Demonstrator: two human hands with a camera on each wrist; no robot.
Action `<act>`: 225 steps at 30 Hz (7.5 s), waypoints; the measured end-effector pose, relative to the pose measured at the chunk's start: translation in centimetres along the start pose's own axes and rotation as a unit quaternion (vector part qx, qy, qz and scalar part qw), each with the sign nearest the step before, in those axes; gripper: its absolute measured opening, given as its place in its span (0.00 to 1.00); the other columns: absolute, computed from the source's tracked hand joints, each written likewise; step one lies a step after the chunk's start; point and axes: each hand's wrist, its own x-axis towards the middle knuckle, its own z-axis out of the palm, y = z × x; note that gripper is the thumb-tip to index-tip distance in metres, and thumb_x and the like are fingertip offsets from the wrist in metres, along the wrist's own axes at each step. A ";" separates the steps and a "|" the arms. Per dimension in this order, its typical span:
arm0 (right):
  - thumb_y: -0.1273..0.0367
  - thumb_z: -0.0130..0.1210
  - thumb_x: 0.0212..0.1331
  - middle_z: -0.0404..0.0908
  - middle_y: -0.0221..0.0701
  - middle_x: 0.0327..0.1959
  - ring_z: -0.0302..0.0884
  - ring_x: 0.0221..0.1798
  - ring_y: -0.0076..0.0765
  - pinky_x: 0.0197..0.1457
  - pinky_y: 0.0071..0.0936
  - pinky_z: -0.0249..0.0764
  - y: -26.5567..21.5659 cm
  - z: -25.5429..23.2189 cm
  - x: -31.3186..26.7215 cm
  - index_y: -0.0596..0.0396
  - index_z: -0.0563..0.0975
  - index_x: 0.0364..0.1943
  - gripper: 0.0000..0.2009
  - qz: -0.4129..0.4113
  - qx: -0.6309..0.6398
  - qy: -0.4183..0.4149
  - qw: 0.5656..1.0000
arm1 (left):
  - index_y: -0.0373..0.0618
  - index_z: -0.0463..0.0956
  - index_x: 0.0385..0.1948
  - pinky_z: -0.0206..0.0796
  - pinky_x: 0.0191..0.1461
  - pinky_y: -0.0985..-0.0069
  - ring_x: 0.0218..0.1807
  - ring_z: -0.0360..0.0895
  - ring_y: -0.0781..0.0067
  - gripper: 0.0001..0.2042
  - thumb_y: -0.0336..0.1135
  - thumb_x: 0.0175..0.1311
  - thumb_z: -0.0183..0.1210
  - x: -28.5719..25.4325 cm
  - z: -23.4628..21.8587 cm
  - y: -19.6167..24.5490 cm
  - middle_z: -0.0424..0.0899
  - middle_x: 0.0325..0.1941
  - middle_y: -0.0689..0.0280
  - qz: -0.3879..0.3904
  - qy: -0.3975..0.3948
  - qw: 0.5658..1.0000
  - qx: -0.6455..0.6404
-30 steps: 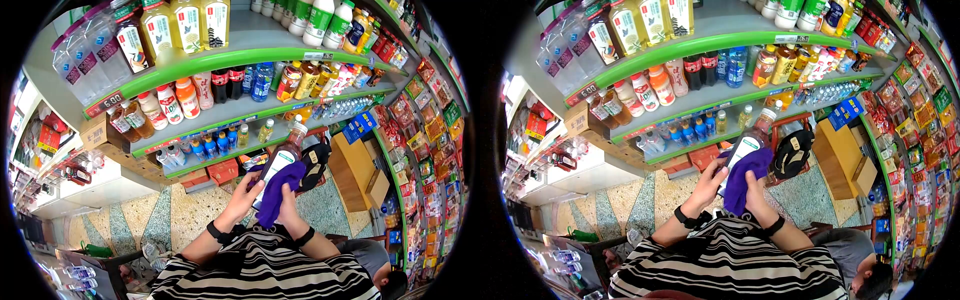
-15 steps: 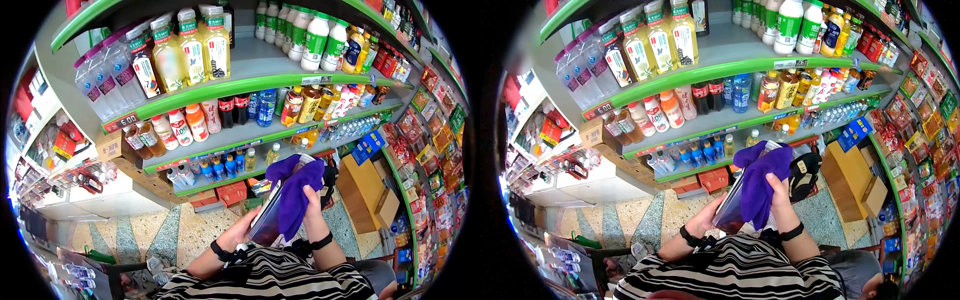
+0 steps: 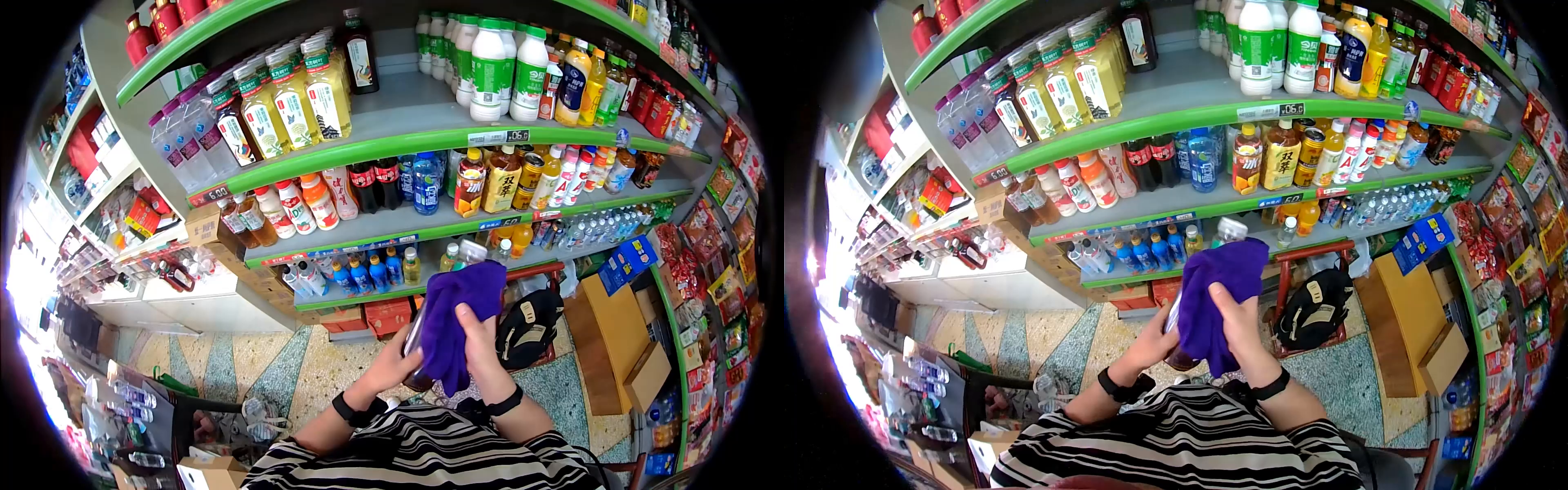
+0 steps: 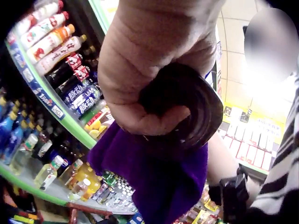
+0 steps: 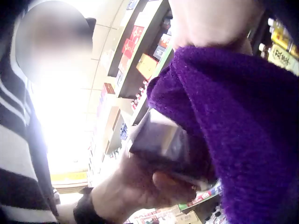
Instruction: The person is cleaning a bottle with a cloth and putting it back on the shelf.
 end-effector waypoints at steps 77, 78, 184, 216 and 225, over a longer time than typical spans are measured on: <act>0.69 0.51 0.62 0.78 0.29 0.47 0.76 0.48 0.26 0.52 0.26 0.73 1.9 -10.2 1.8 0.55 0.74 0.51 0.14 0.031 0.084 0.058 0.994 | 0.35 0.61 0.61 0.65 0.60 0.70 0.54 0.73 0.68 0.35 0.39 0.54 0.67 -0.1 7.0 -3.1 0.76 0.54 0.58 -0.035 0.028 0.994 0.099; 0.67 0.51 0.63 0.77 0.29 0.48 0.75 0.49 0.26 0.54 0.27 0.71 1.5 -9.8 1.0 0.55 0.74 0.51 0.14 0.080 0.064 0.064 0.993 | 0.35 0.61 0.61 0.65 0.59 0.71 0.54 0.73 0.69 0.34 0.40 0.55 0.66 0.0 7.1 -2.9 0.75 0.54 0.59 -0.066 0.041 0.997 0.028; 0.59 0.56 0.60 0.80 0.45 0.47 0.79 0.49 0.46 0.56 0.38 0.72 -26.0 -17.1 -2.1 0.64 0.76 0.48 0.21 -0.235 -0.287 -0.341 0.864 | 0.53 0.65 0.62 0.67 0.57 0.57 0.57 0.73 0.61 0.36 0.66 0.55 0.53 3.2 13.4 -4.3 0.75 0.58 0.63 -0.035 0.052 0.871 -0.488; 0.37 0.39 0.61 0.74 0.47 0.54 0.71 0.58 0.48 0.63 0.50 0.61 -33.1 -5.5 -7.0 0.60 0.71 0.55 0.38 -0.337 0.051 -0.598 0.726 | 0.36 0.60 0.62 0.67 0.62 0.59 0.57 0.75 0.58 0.36 0.52 0.59 0.60 3.2 13.9 -7.9 0.73 0.59 0.53 -0.049 0.009 0.910 -0.411; 0.38 0.38 0.62 0.73 0.46 0.57 0.70 0.60 0.47 0.65 0.51 0.58 -33.3 -4.7 -7.4 0.59 0.71 0.57 0.37 -0.318 0.071 -0.616 0.718 | 0.34 0.60 0.62 0.67 0.63 0.59 0.57 0.76 0.57 0.33 0.49 0.62 0.58 1.7 14.4 -5.9 0.74 0.58 0.51 -0.058 0.004 0.913 -0.403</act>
